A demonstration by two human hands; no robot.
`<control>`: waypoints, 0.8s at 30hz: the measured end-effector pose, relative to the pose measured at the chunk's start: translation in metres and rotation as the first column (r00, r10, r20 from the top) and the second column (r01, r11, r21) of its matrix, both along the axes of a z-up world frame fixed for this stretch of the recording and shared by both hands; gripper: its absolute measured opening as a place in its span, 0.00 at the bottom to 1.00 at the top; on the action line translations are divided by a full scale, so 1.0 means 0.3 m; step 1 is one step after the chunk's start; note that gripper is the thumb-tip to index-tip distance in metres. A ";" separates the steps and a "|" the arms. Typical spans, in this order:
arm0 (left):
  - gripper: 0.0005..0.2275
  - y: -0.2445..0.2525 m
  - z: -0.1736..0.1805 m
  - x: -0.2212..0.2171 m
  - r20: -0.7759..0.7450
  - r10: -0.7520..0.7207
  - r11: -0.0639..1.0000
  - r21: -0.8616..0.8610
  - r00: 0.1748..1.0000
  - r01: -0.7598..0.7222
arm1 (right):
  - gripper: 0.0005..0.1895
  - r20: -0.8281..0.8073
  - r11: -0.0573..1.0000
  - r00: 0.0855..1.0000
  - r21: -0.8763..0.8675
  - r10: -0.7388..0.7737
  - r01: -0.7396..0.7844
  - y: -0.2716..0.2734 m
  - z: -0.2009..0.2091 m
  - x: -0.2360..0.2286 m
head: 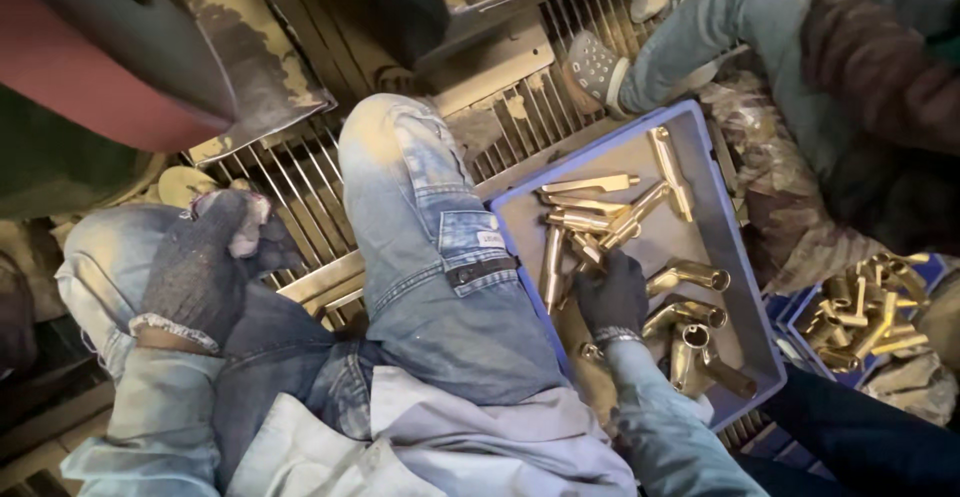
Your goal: The person sits on a metal grate floor and repeatedly rubs brass-colored metal parts against a moving red sanding belt. They pick up each part from a blue tray, press it against the belt, and place it back into the tray.
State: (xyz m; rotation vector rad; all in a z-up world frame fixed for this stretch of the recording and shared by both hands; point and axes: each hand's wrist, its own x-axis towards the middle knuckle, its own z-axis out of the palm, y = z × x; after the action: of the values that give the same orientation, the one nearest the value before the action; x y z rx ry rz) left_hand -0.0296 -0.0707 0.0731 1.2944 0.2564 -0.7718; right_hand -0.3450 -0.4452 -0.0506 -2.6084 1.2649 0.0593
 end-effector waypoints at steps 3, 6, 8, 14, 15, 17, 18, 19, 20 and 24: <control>0.12 -0.005 0.009 0.014 0.534 -0.657 0.688 0.713 0.532 0.135 | 0.24 -0.023 0.993 0.994 0.046 -0.104 0.105 -0.002 0.013 0.081; 0.13 -0.009 -0.005 0.002 -0.014 -0.036 0.984 0.173 0.999 0.038 | 0.22 0.048 0.997 0.997 0.046 -0.066 0.064 -0.009 0.020 0.110; 0.14 -0.003 -0.010 -0.005 -0.025 0.004 0.997 0.078 1.000 -0.002 | 0.24 0.109 0.998 0.994 0.060 0.007 -0.013 -0.010 0.030 0.126; 0.16 0.010 -0.001 -0.018 0.028 0.036 0.999 0.034 0.999 -0.037 | 0.19 0.194 0.926 0.969 0.371 -0.153 0.072 -0.061 0.211 0.203; 0.16 0.010 0.003 -0.020 0.027 0.024 0.997 0.073 0.999 -0.026 | 0.14 0.453 0.911 0.877 0.411 -0.160 -0.046 -0.062 0.257 0.228; 0.17 0.011 0.013 -0.028 0.034 -0.016 0.984 0.179 0.999 0.010 | 0.07 0.592 0.568 0.625 0.776 -0.509 -0.273 -0.054 0.364 0.276; 0.17 0.005 0.018 -0.026 0.043 -0.034 0.973 0.230 0.999 0.023 | 0.07 0.537 0.467 0.573 0.838 -0.619 -0.282 -0.043 0.413 0.319; 0.17 -0.006 0.021 -0.030 0.090 -0.080 0.979 0.196 0.993 0.062 | 0.07 0.465 0.359 0.519 0.885 -0.717 -0.298 -0.021 0.458 0.365; 0.17 -0.018 0.026 -0.045 0.139 -0.114 0.982 0.169 0.984 0.089 | 0.08 0.375 0.238 0.474 0.916 -0.797 -0.325 0.012 0.494 0.417; 0.15 -0.051 0.069 -0.078 0.623 -0.381 0.924 0.289 0.684 0.252 | 0.13 0.267 -0.107 0.557 0.829 -0.786 -0.549 0.210 0.602 0.602</control>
State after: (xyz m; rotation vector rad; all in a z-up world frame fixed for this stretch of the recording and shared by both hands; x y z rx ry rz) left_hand -0.0532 -0.0861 0.0939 1.7370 -0.5185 -0.5217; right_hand -0.1646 -0.3823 0.1300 -0.6283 0.5154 -0.1915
